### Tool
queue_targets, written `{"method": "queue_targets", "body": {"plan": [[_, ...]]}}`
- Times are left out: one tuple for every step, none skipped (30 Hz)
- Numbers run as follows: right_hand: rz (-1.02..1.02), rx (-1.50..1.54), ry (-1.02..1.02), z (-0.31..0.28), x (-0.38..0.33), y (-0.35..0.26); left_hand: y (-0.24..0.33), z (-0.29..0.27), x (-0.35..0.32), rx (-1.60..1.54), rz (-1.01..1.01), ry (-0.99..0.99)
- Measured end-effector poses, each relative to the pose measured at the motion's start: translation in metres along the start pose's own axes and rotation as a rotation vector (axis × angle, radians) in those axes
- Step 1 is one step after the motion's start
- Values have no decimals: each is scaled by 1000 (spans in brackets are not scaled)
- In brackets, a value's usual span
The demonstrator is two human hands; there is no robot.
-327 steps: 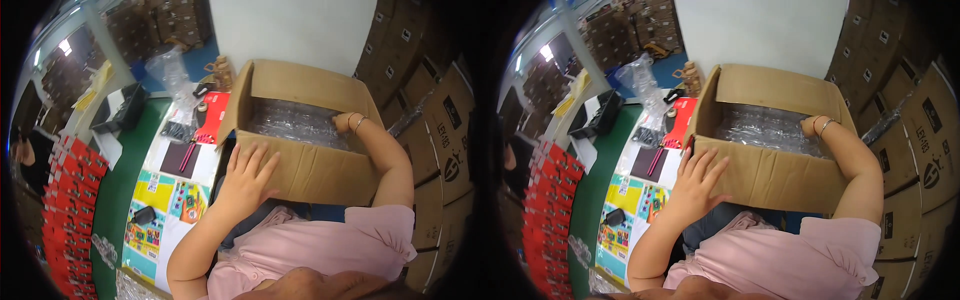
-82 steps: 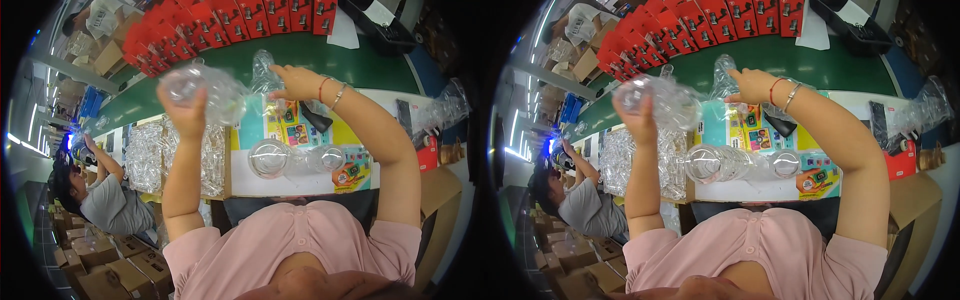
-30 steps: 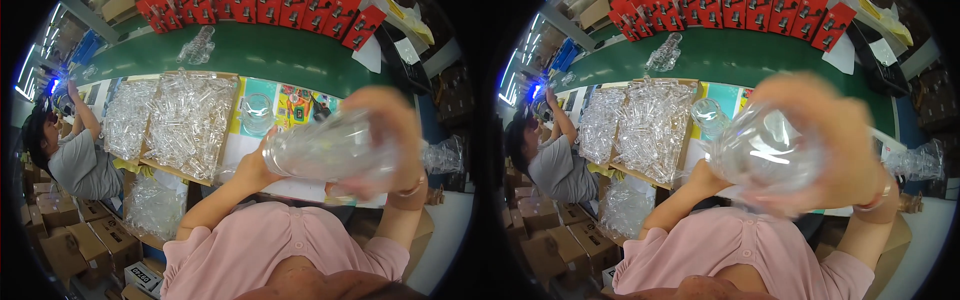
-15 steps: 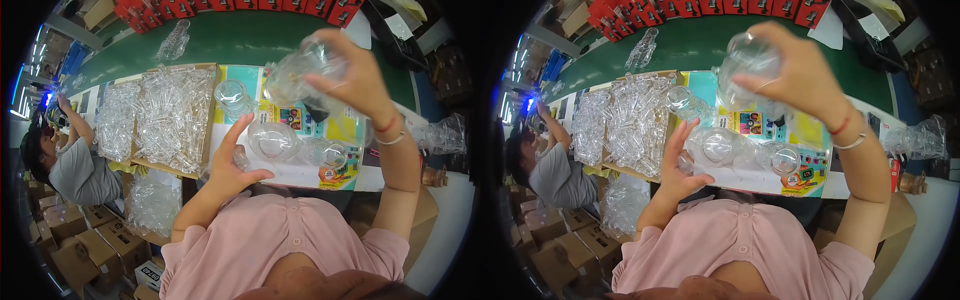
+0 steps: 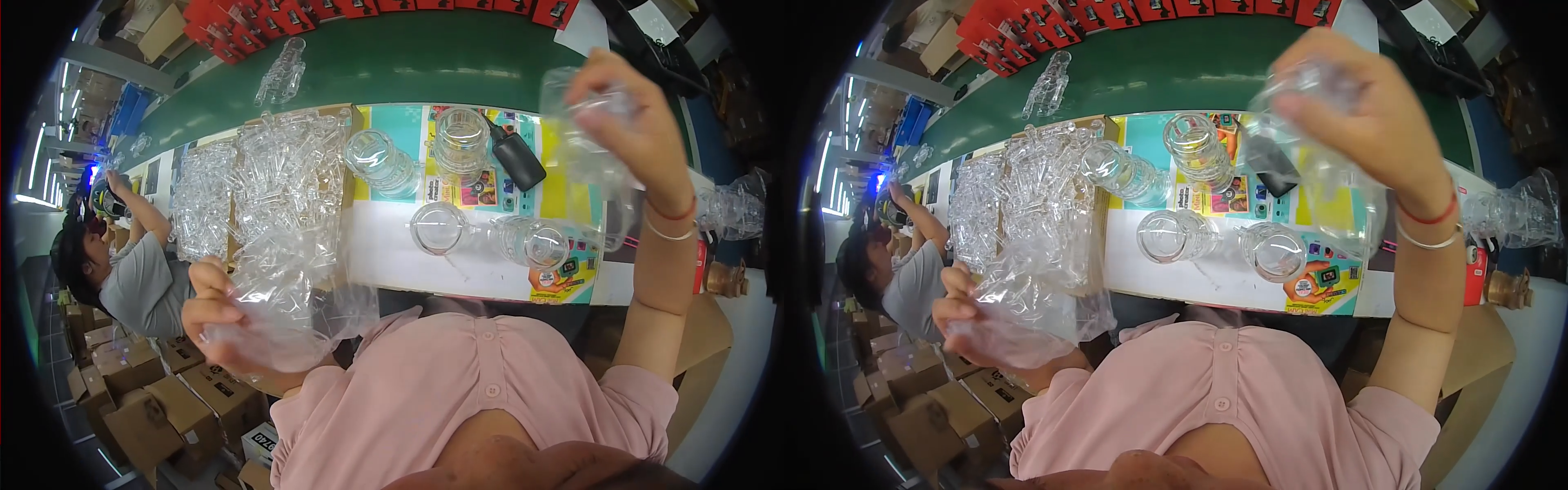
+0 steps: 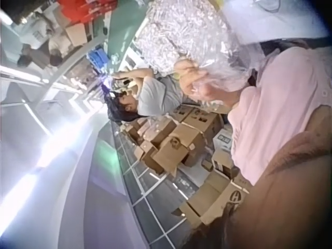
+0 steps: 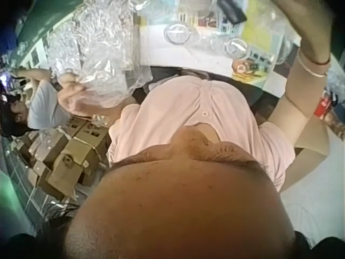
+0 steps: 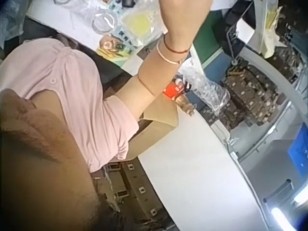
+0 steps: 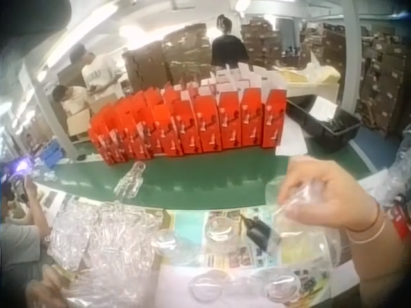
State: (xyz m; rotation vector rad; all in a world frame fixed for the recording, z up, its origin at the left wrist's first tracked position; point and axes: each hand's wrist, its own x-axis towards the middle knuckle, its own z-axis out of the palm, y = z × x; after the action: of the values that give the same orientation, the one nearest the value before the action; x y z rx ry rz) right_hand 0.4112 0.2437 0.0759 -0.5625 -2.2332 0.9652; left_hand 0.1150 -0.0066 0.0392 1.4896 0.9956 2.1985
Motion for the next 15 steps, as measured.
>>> {"method": "queue_targets", "body": {"plan": [[26, 32, 42, -14, -7, -4, -2, 0, 3, 277, 73, 2], [31, 113, 101, -24, -13, -1, -3, 1, 2, 279, 68, -1], [-45, 199, 127, -35, -19, 4, -2, -1, -1, 391, 34, 2], [-121, 284, 154, -40, -24, 8, -3, -3, -5, 500, 1, 4], [-146, 276, 264, -40, -29, 4, -4, -4, -13, 469, -54, -74], [-166, 263, 368, -35, -36, -2, -4, 13, -6, 762, -270, -130], [139, 422, 996, -6, -25, -29, -11, 38, 5, 1043, -492, -203], [134, 285, 869, -27, -41, -18, -19, 46, 2, 1067, -487, -305], [108, 236, 657, -52, -54, -11, -36, 52, -2, 1079, -475, -423], [77, 196, 444, -71, -63, -7, -48, 58, -11, 936, -446, -471], [74, 194, 450, -80, -71, -5, -56, 63, -17, 789, -415, -520], [131, 163, 571, -86, -79, -5, -59, 70, -18, 785, -415, -522], [188, 132, 691, -88, -83, -7, -62, 77, -19, 778, -437, -569], [189, 128, 696, -83, -85, -9, -65, 82, -17, 770, -456, -616], [26, 159, 696, -75, -86, -11, -78, 79, -22, 708, -375, -674]]}}
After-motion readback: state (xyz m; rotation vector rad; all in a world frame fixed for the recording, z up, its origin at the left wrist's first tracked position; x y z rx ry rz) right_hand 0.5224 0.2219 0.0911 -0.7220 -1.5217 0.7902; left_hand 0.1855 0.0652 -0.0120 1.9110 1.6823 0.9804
